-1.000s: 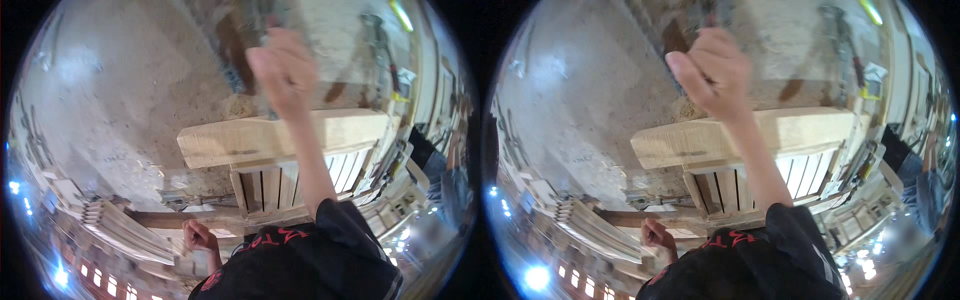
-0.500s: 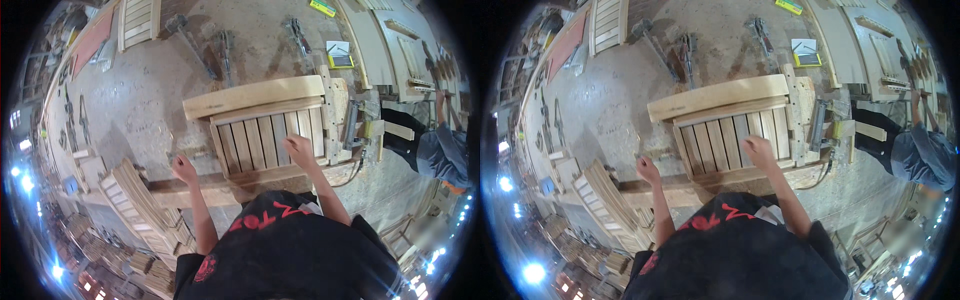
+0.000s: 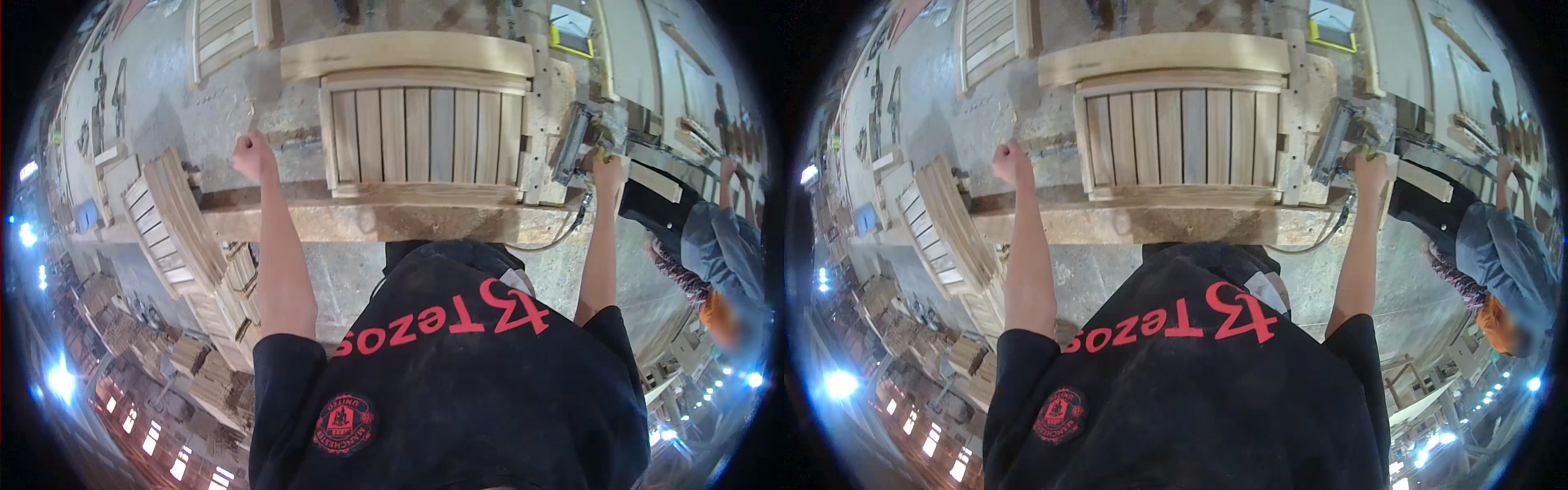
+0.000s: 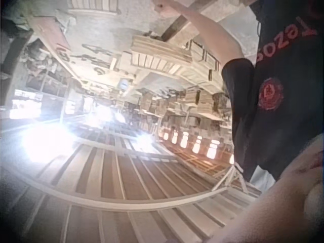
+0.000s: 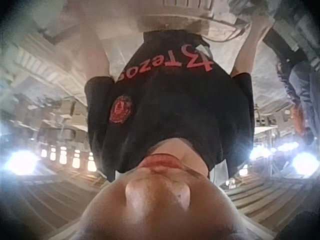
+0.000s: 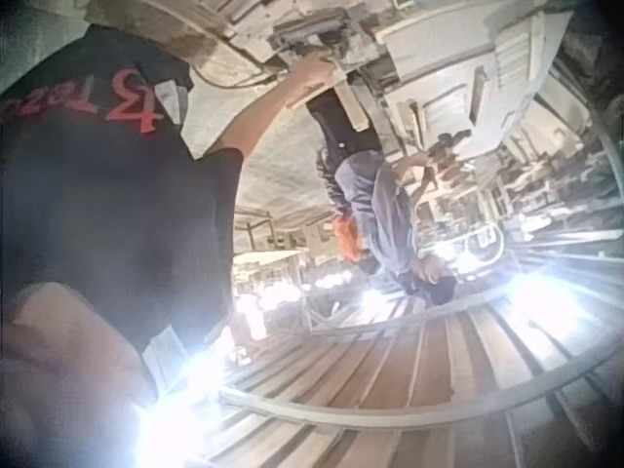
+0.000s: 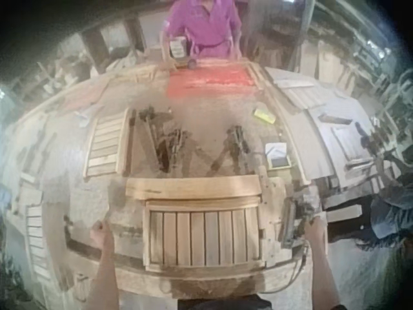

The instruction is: Assembling wooden slats into a frame using a pneumatic nail gun and a hammer in a furniture factory.

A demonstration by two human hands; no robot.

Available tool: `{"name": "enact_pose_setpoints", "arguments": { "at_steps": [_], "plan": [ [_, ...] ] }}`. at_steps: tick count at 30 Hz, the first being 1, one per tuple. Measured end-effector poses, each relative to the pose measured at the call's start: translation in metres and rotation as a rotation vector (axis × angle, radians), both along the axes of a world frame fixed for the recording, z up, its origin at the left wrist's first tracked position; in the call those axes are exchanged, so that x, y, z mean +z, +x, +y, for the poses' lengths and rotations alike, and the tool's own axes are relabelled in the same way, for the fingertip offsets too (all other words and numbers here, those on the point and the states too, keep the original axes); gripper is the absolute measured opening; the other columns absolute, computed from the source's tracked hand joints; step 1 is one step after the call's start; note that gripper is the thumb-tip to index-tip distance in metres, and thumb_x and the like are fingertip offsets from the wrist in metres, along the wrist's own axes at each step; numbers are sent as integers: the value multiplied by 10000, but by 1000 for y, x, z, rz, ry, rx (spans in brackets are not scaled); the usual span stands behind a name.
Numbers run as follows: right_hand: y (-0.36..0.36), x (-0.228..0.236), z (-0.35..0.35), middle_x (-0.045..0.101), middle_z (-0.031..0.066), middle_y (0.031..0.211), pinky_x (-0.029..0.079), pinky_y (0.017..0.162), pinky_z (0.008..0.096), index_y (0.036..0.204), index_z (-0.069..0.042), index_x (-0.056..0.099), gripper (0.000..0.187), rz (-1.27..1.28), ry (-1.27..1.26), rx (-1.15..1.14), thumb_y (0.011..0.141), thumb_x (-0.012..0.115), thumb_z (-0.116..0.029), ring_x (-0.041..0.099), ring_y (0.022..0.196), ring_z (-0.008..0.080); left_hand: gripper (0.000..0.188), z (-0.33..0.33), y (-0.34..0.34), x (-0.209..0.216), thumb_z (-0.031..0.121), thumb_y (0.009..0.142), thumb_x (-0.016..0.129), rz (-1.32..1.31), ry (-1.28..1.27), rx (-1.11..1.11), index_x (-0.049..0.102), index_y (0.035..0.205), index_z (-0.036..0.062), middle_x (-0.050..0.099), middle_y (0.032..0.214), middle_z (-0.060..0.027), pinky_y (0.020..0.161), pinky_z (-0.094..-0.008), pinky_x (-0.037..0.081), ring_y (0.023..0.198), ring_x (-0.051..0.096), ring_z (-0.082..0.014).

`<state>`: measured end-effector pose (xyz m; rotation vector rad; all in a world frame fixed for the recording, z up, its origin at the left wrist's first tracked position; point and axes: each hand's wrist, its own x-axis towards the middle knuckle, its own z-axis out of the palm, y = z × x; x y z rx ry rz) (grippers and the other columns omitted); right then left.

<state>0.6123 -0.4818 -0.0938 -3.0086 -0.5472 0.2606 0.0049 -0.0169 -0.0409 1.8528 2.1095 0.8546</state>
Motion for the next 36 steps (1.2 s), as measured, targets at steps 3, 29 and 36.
{"name": "enact_pose_setpoints", "arguments": {
  "at_steps": [3, 29, 36],
  "plan": [
    [-2, 9, 24, 650, 277, 1070, 495, 892, 491, 1120, 49, 561, 583, 0, -70, -29, 741, 724, -362, 624, 1033, 429, 352, -6, 0, 2, 221, 800, 582, -9, 16, 46, 468, 564, -14, 473, 526, -174, 518, -446, 371, 478, 403, -293],
    [-122, 144, 156, 471, -3, 568, 393, 417, 274, 984, -56, 571, 365, 1122, 788, -414, 901, 657, -401, 456, 433, 112, 343, 2, -5, 3, 250, 809, 596, -193, -124, -10, 492, 621, -18, 438, 513, -83, 522, -366, 350, 515, 379, -144],
    [-148, 134, 172, 464, 8, 563, 399, 410, 297, 950, -55, 582, 294, 1089, 639, -365, 903, 637, -340, 452, 424, 122, 345, 2, -4, 5, 251, 809, 600, -167, -156, 25, 497, 611, -12, 435, 513, -81, 521, -368, 346, 512, 378, -143]
  ]
}}
